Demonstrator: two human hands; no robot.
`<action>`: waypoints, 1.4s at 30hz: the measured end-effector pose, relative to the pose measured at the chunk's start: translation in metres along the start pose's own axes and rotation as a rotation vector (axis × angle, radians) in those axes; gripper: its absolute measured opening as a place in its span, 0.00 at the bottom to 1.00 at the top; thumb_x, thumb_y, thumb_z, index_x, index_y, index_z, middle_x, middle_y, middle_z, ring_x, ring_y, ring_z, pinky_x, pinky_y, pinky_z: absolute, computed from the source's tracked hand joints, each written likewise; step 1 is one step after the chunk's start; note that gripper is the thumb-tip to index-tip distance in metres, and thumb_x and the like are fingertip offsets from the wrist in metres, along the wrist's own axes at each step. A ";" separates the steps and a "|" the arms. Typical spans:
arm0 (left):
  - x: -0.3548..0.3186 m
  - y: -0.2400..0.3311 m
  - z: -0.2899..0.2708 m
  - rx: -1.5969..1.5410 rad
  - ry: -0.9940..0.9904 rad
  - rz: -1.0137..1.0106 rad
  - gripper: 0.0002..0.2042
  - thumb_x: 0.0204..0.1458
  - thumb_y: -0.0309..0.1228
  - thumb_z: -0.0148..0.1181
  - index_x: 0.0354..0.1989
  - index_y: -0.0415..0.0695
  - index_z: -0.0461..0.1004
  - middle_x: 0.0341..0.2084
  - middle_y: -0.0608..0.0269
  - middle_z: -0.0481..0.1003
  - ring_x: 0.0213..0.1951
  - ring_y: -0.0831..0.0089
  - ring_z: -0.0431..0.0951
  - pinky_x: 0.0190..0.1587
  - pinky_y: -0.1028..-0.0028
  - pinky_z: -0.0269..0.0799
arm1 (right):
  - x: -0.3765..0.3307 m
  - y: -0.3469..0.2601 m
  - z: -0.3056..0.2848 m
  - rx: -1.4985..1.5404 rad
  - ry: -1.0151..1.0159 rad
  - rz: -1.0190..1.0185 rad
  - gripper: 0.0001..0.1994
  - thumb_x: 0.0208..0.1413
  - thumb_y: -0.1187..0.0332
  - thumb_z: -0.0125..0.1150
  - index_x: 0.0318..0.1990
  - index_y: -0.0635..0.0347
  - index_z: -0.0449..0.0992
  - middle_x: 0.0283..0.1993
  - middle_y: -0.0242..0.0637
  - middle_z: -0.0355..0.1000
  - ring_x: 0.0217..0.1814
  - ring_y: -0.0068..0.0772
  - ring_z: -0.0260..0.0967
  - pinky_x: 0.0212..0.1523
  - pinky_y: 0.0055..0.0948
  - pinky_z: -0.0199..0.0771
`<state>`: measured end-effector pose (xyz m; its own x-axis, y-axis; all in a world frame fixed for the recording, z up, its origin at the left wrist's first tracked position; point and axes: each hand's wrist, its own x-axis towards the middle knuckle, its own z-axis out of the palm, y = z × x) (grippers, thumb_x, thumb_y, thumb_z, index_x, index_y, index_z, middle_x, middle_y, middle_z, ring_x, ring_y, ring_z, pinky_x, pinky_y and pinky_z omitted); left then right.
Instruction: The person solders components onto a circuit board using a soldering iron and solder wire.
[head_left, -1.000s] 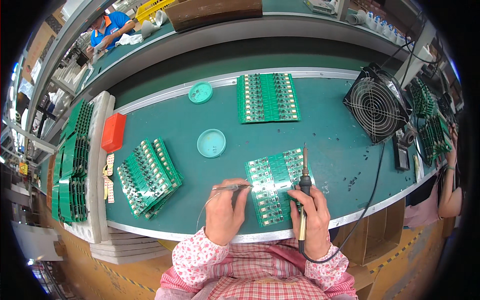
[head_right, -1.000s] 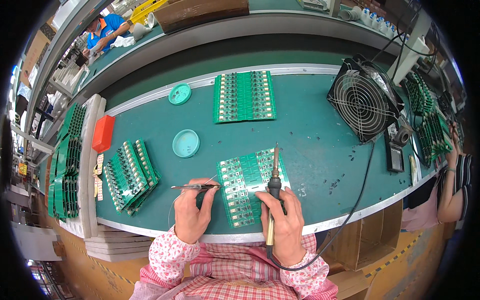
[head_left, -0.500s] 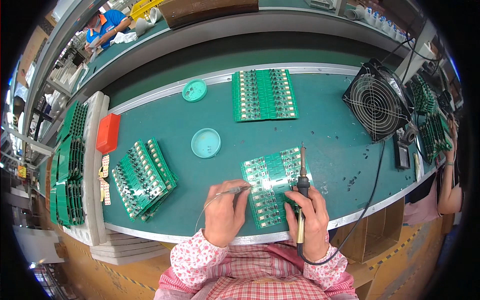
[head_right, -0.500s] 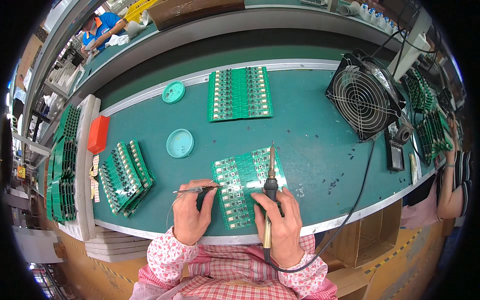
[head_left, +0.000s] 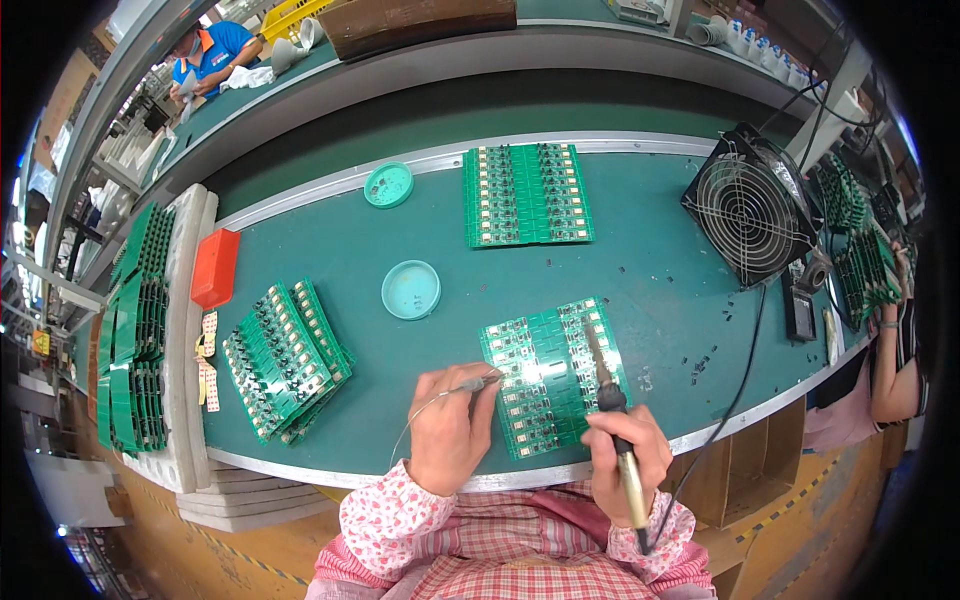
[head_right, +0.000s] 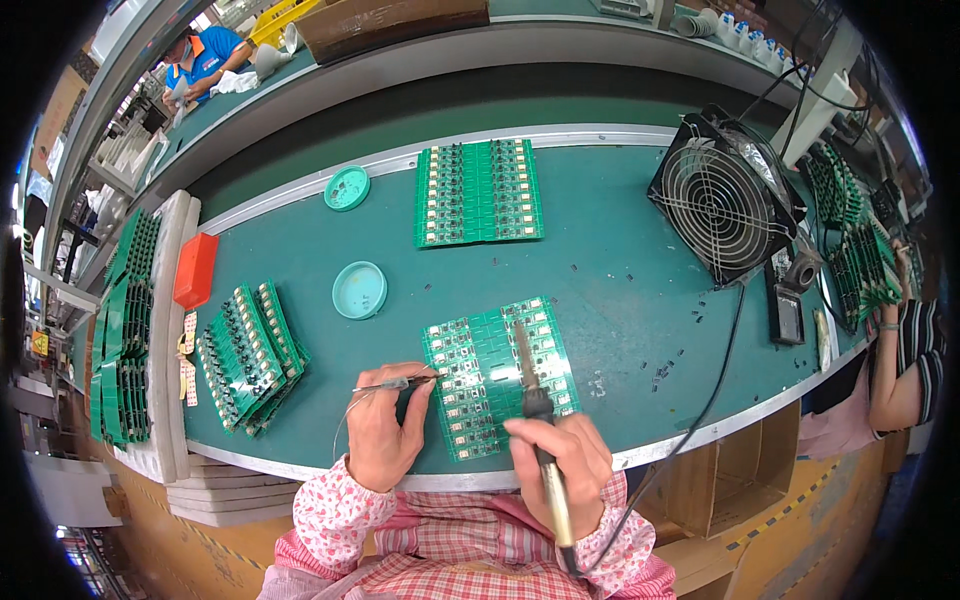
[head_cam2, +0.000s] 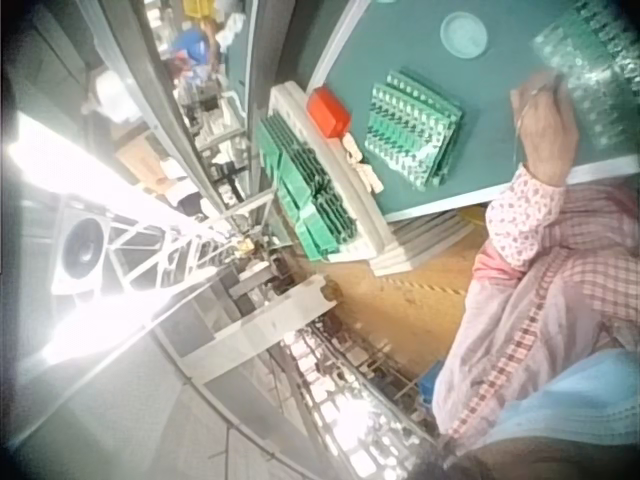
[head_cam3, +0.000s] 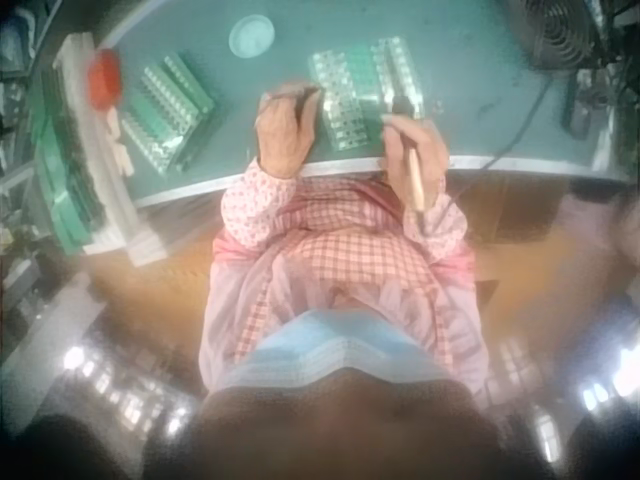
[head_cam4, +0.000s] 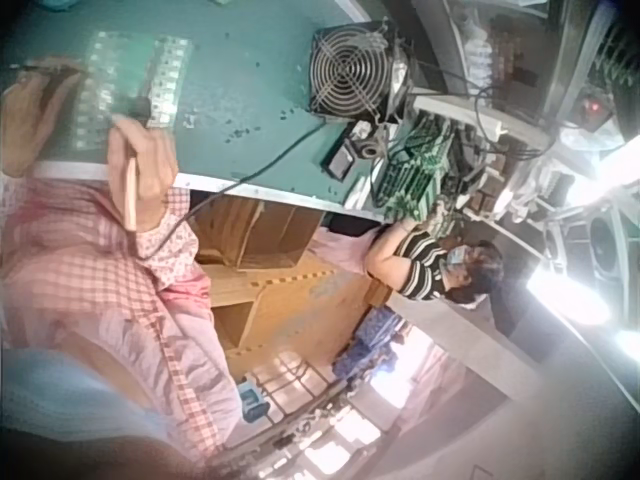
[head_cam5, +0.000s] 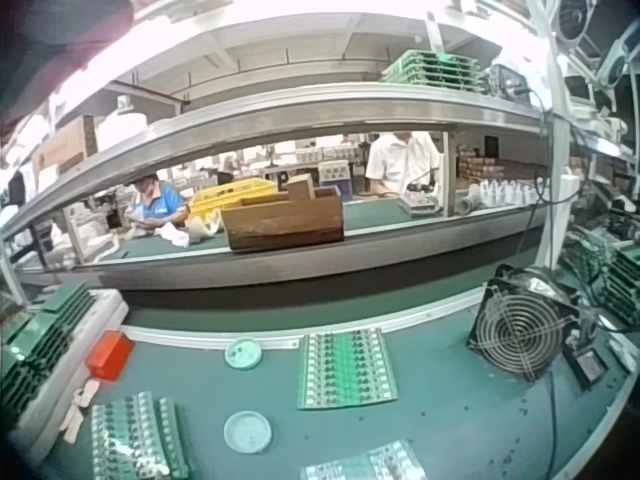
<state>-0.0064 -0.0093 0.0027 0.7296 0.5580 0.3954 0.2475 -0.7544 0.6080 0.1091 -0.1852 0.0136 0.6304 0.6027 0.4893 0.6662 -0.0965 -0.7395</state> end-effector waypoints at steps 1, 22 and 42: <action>0.000 0.000 0.000 0.000 0.004 0.002 0.07 0.55 0.21 0.64 0.42 0.41 0.78 0.40 0.58 0.81 0.40 0.57 0.79 0.47 0.63 0.71 | 0.000 0.001 0.001 0.125 0.016 0.020 0.08 0.57 0.74 0.65 0.44 0.62 0.79 0.28 0.39 0.78 0.27 0.34 0.75 0.33 0.29 0.74; 0.000 -0.001 0.001 -0.005 0.013 0.011 0.08 0.55 0.22 0.64 0.43 0.42 0.78 0.39 0.58 0.81 0.40 0.58 0.80 0.48 0.63 0.70 | 0.005 0.011 0.020 0.515 0.045 -0.025 0.06 0.63 0.70 0.59 0.42 0.63 0.76 0.24 0.38 0.80 0.25 0.29 0.78 0.28 0.28 0.78; 0.000 0.000 0.001 -0.018 0.027 0.001 0.07 0.54 0.21 0.66 0.41 0.41 0.78 0.38 0.60 0.82 0.40 0.61 0.82 0.48 0.65 0.70 | 0.013 0.001 0.014 0.321 -0.107 0.204 0.06 0.63 0.69 0.60 0.38 0.64 0.77 0.21 0.34 0.78 0.25 0.26 0.80 0.27 0.25 0.77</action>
<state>-0.0059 -0.0093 0.0020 0.7122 0.5664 0.4146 0.2350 -0.7490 0.6195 0.1119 -0.1664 0.0125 0.6807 0.6772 0.2793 0.3625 0.0199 -0.9318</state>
